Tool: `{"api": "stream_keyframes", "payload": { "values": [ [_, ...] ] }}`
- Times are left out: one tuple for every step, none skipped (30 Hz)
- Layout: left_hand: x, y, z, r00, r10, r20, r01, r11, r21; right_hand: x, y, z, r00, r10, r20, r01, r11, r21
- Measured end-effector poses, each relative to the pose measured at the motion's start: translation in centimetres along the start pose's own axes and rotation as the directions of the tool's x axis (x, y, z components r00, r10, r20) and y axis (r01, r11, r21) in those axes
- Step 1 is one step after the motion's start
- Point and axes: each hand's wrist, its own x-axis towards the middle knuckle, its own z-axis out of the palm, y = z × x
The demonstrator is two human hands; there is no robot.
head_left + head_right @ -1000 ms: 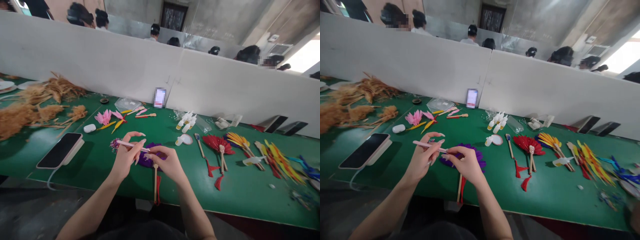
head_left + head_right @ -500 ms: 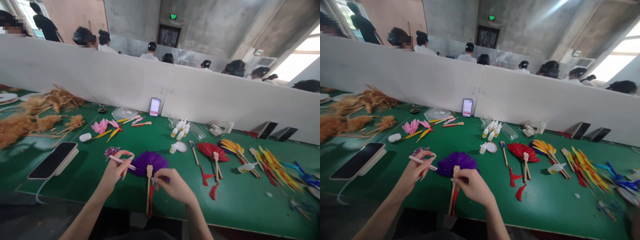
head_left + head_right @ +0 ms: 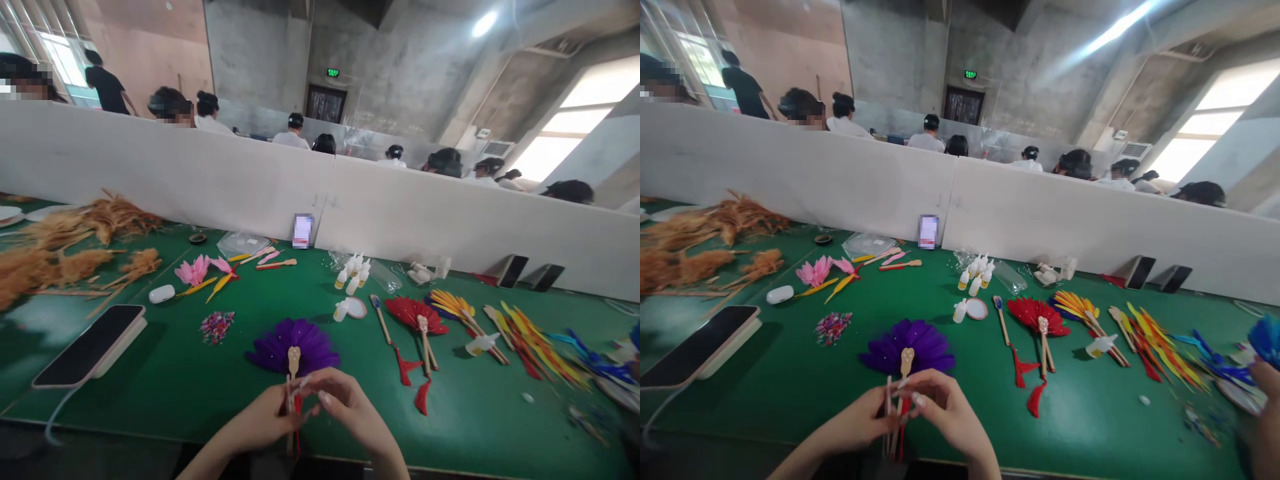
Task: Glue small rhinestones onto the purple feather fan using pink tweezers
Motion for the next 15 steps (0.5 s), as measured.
{"api": "stream_keyframes", "payload": {
  "values": [
    [0.1, 0.1, 0.5, 0.999, 0.005, 0.032, -0.004, 1.0, -0.003, 0.3, -0.2, 0.4, 1.0, -0.005, -0.004, 0.005, 1.0, 0.013],
    [0.1, 0.2, 0.9, 0.999, 0.004, 0.044, -0.004, 1.0, -0.006, 0.5, -0.5, 0.7, 1.0, -0.008, -0.02, 0.009, 1.0, 0.022],
    [0.0, 0.2, 1.0, 0.999, -0.003, 0.035, 0.003, 1.0, -0.007, 0.7, -0.6, 0.8, 0.999, -0.009, -0.044, 0.01, 1.0, 0.027],
    [-0.1, 0.1, 0.9, 1.0, -0.015, 0.012, 0.015, 1.0, -0.007, 0.8, -0.7, 0.9, 0.997, -0.008, -0.072, 0.011, 0.999, 0.03],
    [-0.3, 0.1, 0.6, 0.999, -0.031, -0.017, 0.031, 1.0, -0.005, 0.8, -0.7, 0.9, 0.995, -0.007, -0.097, 0.01, 0.999, 0.031],
    [-0.6, -0.1, 0.0, 0.998, -0.046, -0.05, 0.046, 0.999, -0.001, 0.8, -0.6, 0.8, 0.993, -0.005, -0.117, 0.009, 1.0, 0.028],
    [-1.0, -0.3, -0.7, 0.995, -0.059, -0.086, 0.06, 0.998, 0.004, 0.7, -0.5, 0.6, 0.991, -0.004, -0.133, 0.007, 1.0, 0.021],
    [-1.5, -0.5, -1.6, 0.99, -0.068, -0.124, 0.07, 0.998, 0.009, 0.6, -0.2, 0.3, 0.989, -0.006, -0.149, 0.007, 1.0, 0.011],
    [-2.0, -0.7, -2.6, 0.983, -0.071, -0.167, 0.074, 0.997, 0.012, 0.4, 0.1, -0.1, 0.986, -0.009, -0.168, 0.008, 1.0, -0.002],
    [-2.6, -0.9, -3.8, 0.973, -0.069, -0.218, 0.073, 0.997, 0.014, 0.1, 0.5, -0.6, 0.981, -0.014, -0.194, 0.011, 1.0, -0.016],
    [-3.3, -1.1, -5.1, 0.958, -0.065, -0.281, 0.071, 0.997, 0.014, -0.2, 0.9, -1.4, 0.973, -0.019, -0.228, 0.013, 0.999, -0.031],
    [-4.0, -1.3, -6.5, 0.936, -0.057, -0.348, 0.067, 0.998, 0.017, -0.6, 1.4, -2.5, 0.963, -0.024, -0.269, 0.013, 0.999, -0.044],
    [-4.8, -1.5, -7.9, 0.903, -0.044, -0.428, 0.058, 0.998, 0.021, -1.1, 2.0, -3.7, 0.948, -0.025, -0.318, 0.009, 0.999, -0.053],
    [-5.7, -1.8, -9.4, 0.857, -0.028, -0.514, 0.05, 0.998, 0.028, -1.6, 2.6, -5.1, 0.93, -0.021, -0.368, -0.002, 0.998, -0.062],
    [-6.5, -2.0, -10.9, 0.803, -0.015, -0.595, 0.045, 0.998, 0.036, -2.1, 3.2, -6.7, 0.907, -0.016, -0.421, -0.015, 0.997, -0.071]
  ]
}}
